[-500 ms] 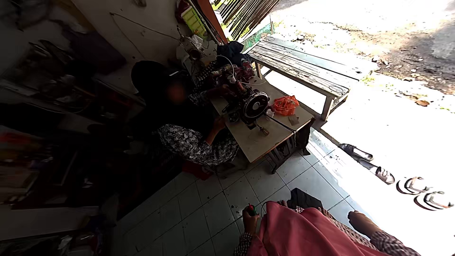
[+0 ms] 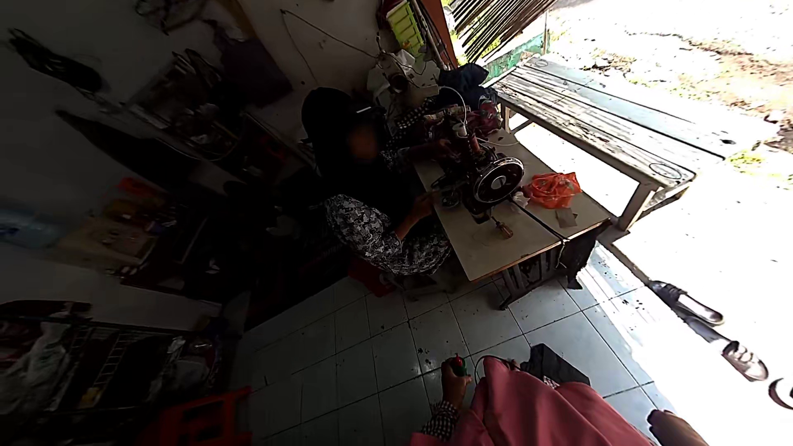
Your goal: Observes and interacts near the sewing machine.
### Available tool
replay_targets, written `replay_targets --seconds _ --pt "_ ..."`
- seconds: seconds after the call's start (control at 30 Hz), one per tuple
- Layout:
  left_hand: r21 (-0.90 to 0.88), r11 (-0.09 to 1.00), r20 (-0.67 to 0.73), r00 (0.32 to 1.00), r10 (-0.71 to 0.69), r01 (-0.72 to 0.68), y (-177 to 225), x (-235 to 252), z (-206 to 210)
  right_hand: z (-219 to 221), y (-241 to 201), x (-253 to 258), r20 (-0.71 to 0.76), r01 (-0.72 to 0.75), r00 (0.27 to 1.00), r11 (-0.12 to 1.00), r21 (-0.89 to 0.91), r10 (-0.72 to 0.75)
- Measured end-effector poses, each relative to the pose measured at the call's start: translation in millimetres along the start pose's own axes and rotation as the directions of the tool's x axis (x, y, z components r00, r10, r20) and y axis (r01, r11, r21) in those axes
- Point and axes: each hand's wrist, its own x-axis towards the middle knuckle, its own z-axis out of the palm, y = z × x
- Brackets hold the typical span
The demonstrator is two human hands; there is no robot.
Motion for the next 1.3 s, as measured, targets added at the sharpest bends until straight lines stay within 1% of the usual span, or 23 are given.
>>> replay_targets --seconds 0.23,0.4,0.6,0.7,0.83,0.97,1.1,1.2,1.3 --pt "-0.001 1.0 0.0 1.0 -0.004 0.004 -3 -3 -2 -1 -2 -3 0.039 0.004 0.999 0.999 -0.039 -0.002" --pt "0.008 1.0 -0.006 1.0 0.007 -0.006 -6 -2 -2 1 -1 -3 -0.005 -0.006 1.0 1.0 -0.012 0.006" --pt "0.042 0.999 0.001 1.0 0.0 0.0 -4 -2 -2 -3 0 0 0.022 0.015 1.0 1.0 -0.025 -0.015" --pt "0.027 1.0 -0.006 1.0 -0.009 0.009 -11 1 0 -1 2 4 0.015 0.031 0.999 0.999 -0.033 -0.03" --pt "0.039 0.999 -0.01 1.0 0.007 -0.007 -14 4 2 -13 -5 -12 0.018 0.019 1.0 0.999 -0.033 -0.019" --pt "0.027 1.0 -0.01 1.0 0.007 -0.007 -15 7 3 -4 5 7 -0.004 0.018 1.0 0.999 -0.027 -0.018" --pt "0.032 0.999 -0.005 1.0 0.014 -0.014 -15 9 3 -14 -6 -10 0.029 0.008 1.0 1.0 -0.024 -0.007" --pt "0.028 0.999 -0.007 1.0 0.025 -0.024 -14 10 4 -12 -3 -8 -0.004 0.005 1.0 1.0 -0.015 -0.005" --pt "0.025 0.999 -0.017 0.999 0.039 -0.039 -17 12 6 -27 -14 -32 0.04 -0.001 0.999 1.0 -0.006 0.001"
